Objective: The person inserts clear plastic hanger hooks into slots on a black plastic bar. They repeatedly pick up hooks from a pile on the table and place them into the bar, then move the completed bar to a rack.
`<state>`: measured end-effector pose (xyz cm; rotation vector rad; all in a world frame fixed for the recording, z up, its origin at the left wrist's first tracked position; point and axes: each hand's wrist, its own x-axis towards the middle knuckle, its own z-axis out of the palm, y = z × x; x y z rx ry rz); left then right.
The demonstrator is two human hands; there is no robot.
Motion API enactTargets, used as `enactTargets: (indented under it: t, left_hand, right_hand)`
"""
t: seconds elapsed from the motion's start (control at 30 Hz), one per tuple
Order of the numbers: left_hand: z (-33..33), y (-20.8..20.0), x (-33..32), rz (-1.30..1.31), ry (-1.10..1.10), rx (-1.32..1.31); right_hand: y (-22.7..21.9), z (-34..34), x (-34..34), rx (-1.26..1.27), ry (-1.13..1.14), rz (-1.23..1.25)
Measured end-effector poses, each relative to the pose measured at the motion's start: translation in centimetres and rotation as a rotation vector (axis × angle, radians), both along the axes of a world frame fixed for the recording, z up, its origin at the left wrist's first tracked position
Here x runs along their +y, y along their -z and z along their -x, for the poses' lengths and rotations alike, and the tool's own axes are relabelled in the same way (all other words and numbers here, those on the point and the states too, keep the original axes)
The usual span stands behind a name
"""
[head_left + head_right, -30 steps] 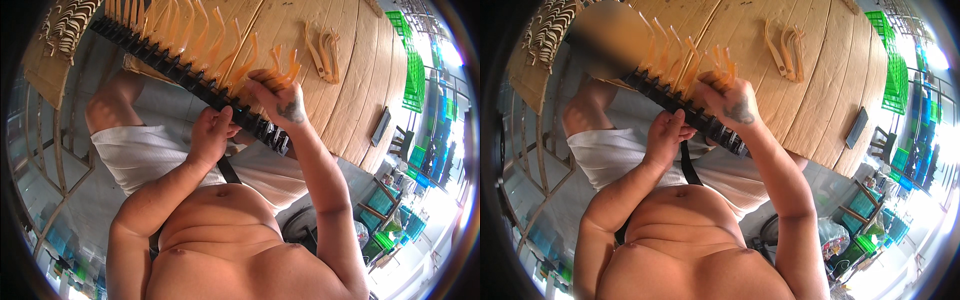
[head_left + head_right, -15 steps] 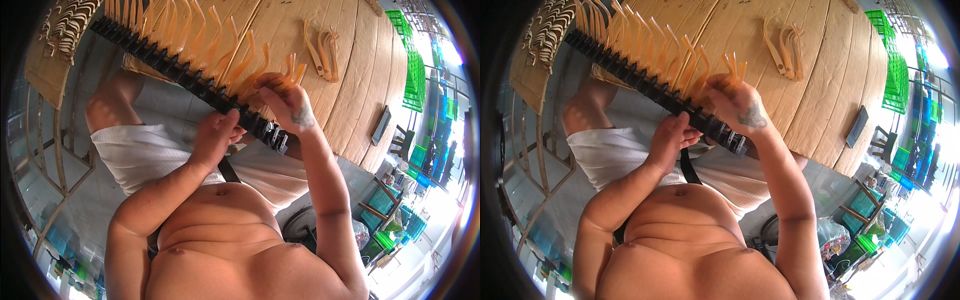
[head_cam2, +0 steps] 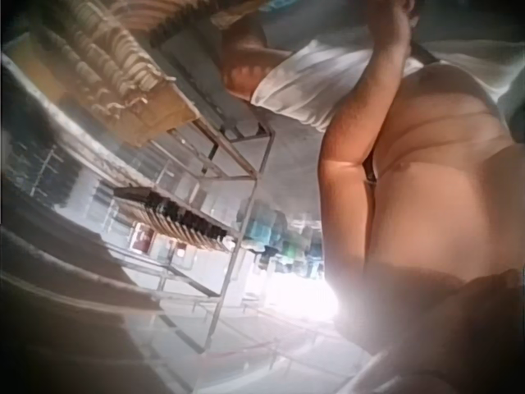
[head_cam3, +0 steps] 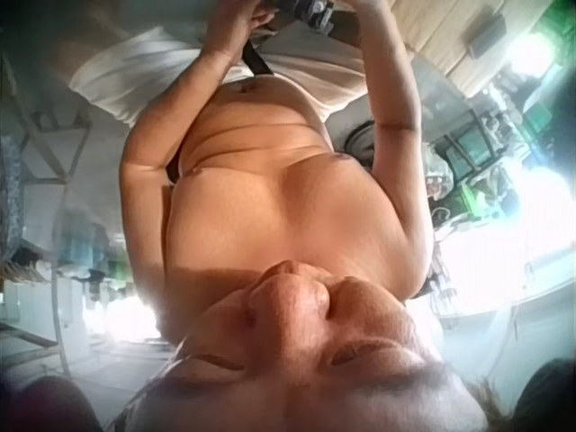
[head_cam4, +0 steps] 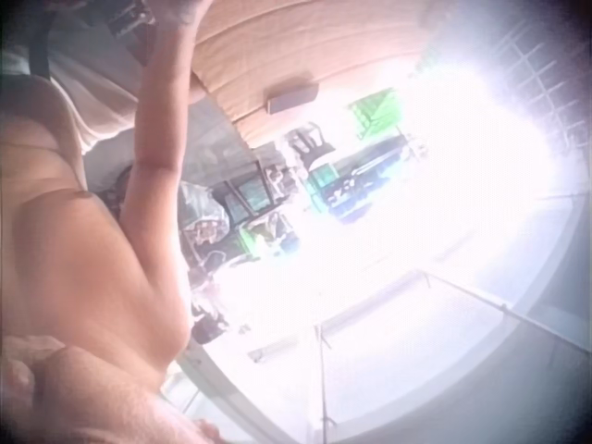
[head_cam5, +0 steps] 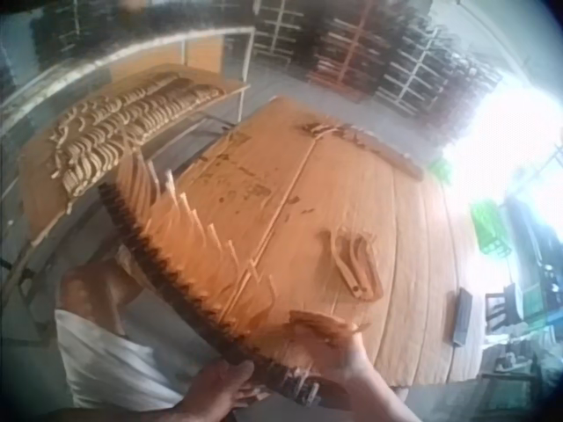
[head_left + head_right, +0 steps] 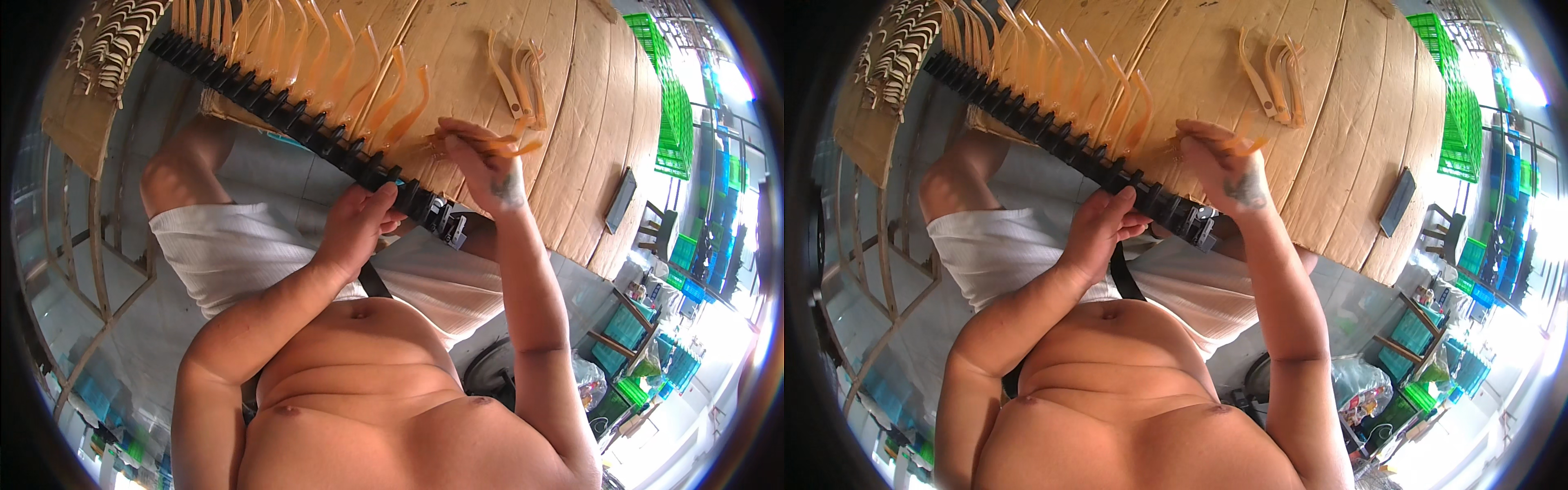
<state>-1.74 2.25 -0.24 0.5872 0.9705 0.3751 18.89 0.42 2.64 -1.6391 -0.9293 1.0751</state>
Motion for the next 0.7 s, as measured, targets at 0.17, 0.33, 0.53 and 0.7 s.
enactTargets:
  t: [0.17, 0.33, 0.53, 0.7]
  left_hand:
    - [-0.2, -0.4, 0.1, 0.015, -0.003, 0.025]
    - [-0.2, -0.2, -0.1, -0.020, -0.017, 0.037]
    - [-0.2, 0.0, -0.2, -0.015, -0.034, 0.019]
    - [-0.1, 0.2, -0.3, -0.017, -0.040, 0.031]
  right_hand:
    - [-0.7, 0.2, -0.2, 0.089, -0.031, -0.043]
    - [-1.0, 1.2, 0.5, -0.221, -0.183, 0.099]
    - [-0.8, 1.7, 1.1, -0.175, -0.167, 0.103]
    - [-0.8, 1.3, 1.6, -0.263, -0.267, 0.088]
